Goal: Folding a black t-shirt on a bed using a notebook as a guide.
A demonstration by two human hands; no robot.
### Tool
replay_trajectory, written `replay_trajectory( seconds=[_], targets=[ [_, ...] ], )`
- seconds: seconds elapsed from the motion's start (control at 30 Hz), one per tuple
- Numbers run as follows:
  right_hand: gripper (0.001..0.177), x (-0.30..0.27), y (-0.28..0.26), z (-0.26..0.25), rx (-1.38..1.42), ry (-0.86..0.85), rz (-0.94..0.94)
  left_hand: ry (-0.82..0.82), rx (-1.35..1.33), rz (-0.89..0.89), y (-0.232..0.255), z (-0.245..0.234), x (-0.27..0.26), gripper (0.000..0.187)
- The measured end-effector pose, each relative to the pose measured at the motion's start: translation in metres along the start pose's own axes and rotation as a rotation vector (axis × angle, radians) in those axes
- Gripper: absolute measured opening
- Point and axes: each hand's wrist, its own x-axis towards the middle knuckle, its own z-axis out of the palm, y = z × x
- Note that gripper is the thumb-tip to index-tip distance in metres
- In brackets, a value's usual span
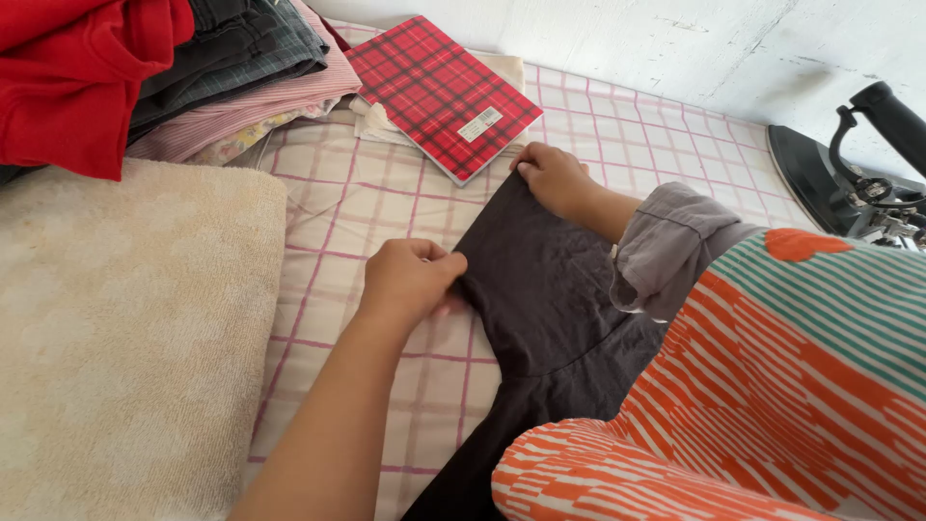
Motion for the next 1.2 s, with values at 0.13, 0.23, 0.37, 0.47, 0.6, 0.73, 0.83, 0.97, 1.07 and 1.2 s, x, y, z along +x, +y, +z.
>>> replay_trajectory(
  seconds=[0.13,0.23,0.37,0.47,0.6,0.73,0.83,0.97,1.07,1.2],
  targets=[
    [0.014,-0.002,0.005,0.014,0.015,0.094,-0.047,0.043,-0.247,-0.031,-0.029,-0.002,0.021,0.014],
    [0.008,-0.009,0.002,0.017,-0.015,0.156,-0.096,-0.006,-0.357,0.046,-0.044,-0.003,0.029,0.013],
    [0.008,-0.014,-0.001,0.018,-0.075,0.193,-0.148,-0.043,-0.354,0.108,-0.04,-0.005,0.022,0.021],
    [0.015,-0.02,-0.003,0.015,-0.09,0.2,-0.159,-0.042,-0.347,0.112,-0.032,-0.003,0.01,0.033],
    [0.043,-0.044,0.007,0.013,-0.062,0.254,-0.286,0.46,0.214,0.616,-0.032,0.017,0.002,0.057],
    [0.064,-0.113,-0.007,-0.011,-0.232,0.136,-0.344,0.405,0.438,0.859,-0.024,0.055,-0.015,0.062],
    [0.074,-0.131,0.004,-0.013,-0.378,0.007,-0.358,0.277,0.717,0.896,-0.031,0.068,-0.023,0.076],
    [0.074,-0.134,0.016,-0.009,-0.403,-0.09,-0.297,0.189,0.916,0.537,-0.042,0.061,-0.031,0.101],
    [0.074,-0.132,0.017,-0.008,-0.407,-0.086,-0.307,0.193,0.914,0.526,-0.045,0.053,-0.034,0.108],
    [0.072,-0.128,0.022,-0.017,-0.281,-0.143,-0.276,0.175,0.919,0.548,-0.043,0.05,-0.037,0.112]
  ],
)
